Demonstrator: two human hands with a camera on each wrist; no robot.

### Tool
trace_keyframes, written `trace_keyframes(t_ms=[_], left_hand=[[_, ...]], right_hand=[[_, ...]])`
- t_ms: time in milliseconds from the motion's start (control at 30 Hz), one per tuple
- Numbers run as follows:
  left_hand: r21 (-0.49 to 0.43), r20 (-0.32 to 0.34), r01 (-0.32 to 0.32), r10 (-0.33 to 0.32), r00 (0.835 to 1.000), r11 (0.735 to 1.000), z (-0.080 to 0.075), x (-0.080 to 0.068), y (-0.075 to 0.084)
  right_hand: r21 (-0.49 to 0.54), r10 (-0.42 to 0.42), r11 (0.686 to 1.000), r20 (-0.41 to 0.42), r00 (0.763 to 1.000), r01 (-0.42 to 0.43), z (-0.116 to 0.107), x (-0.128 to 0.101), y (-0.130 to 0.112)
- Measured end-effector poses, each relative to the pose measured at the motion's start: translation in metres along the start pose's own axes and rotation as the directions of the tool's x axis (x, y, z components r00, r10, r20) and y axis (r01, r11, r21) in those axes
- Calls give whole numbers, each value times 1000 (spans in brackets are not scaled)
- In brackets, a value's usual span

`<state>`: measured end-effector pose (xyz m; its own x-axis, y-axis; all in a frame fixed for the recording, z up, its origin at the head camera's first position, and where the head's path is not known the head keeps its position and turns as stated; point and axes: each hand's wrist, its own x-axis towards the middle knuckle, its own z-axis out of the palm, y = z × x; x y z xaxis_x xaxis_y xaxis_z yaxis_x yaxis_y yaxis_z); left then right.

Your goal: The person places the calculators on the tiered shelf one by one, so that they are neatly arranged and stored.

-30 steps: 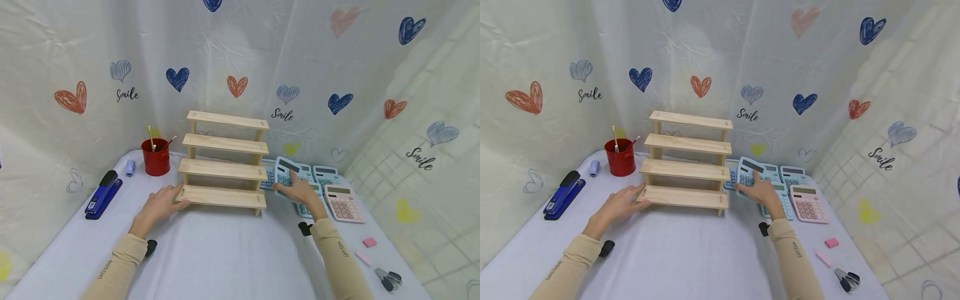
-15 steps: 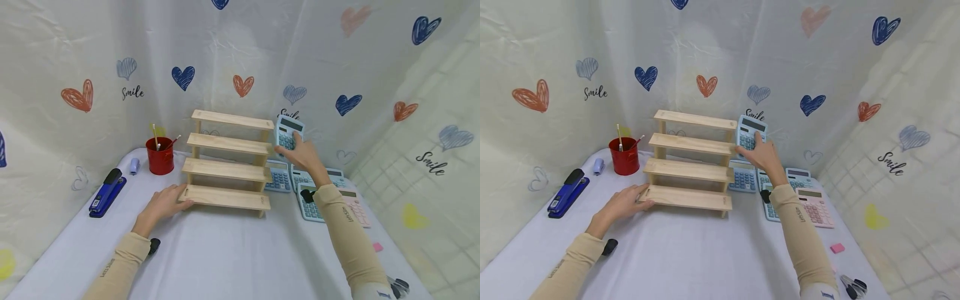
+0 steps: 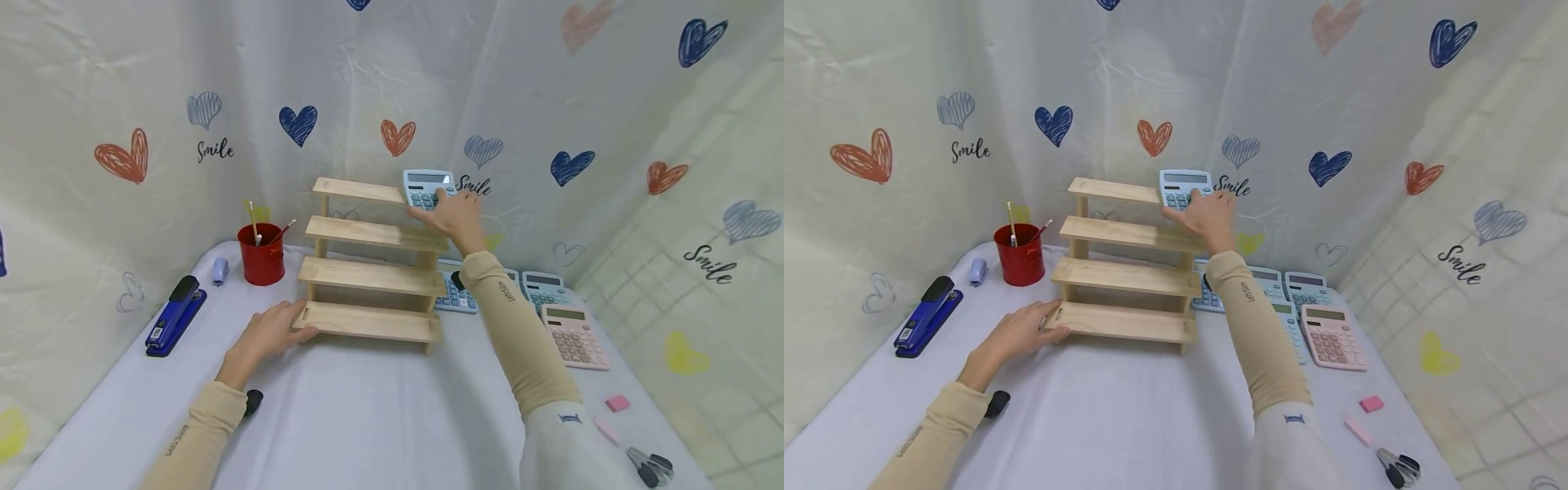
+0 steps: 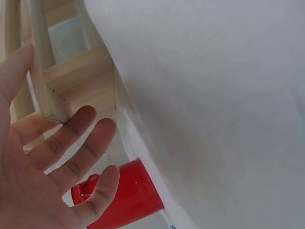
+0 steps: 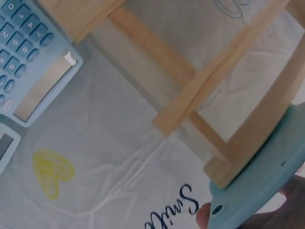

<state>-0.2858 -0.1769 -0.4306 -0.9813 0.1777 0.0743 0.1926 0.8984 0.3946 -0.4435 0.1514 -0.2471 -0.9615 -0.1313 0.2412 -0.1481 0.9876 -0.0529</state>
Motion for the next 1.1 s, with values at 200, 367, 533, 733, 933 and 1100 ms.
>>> trace_keyframes(t_ms=[200, 367, 533, 733, 933, 1100], left_hand=[[-5, 1, -2, 2, 1000, 1000, 1, -1, 0], [-1, -1, -15, 15, 1000, 1000, 3, 1, 1], [0, -5, -18, 18, 1000, 1000, 1, 0, 2], [-9, -9, -1, 1, 1000, 1000, 0, -4, 0], [0, -18, -13, 13, 1000, 1000, 0, -3, 0], [10, -24, -18, 18, 1000, 1000, 2, -2, -1]], right_hand=[[-50, -17, 999, 27, 999, 18, 8, 7, -16], [4, -93, 996, 48, 994, 93, 11, 9, -23], [74, -148, 986, 11, 989, 147, 17, 8, -39], [70, -201, 977, -16, 979, 202, 24, 11, -73], [82, -230, 970, 3, 973, 229, 28, 16, -101], [114, -247, 963, 5, 969, 245, 30, 20, -115]])
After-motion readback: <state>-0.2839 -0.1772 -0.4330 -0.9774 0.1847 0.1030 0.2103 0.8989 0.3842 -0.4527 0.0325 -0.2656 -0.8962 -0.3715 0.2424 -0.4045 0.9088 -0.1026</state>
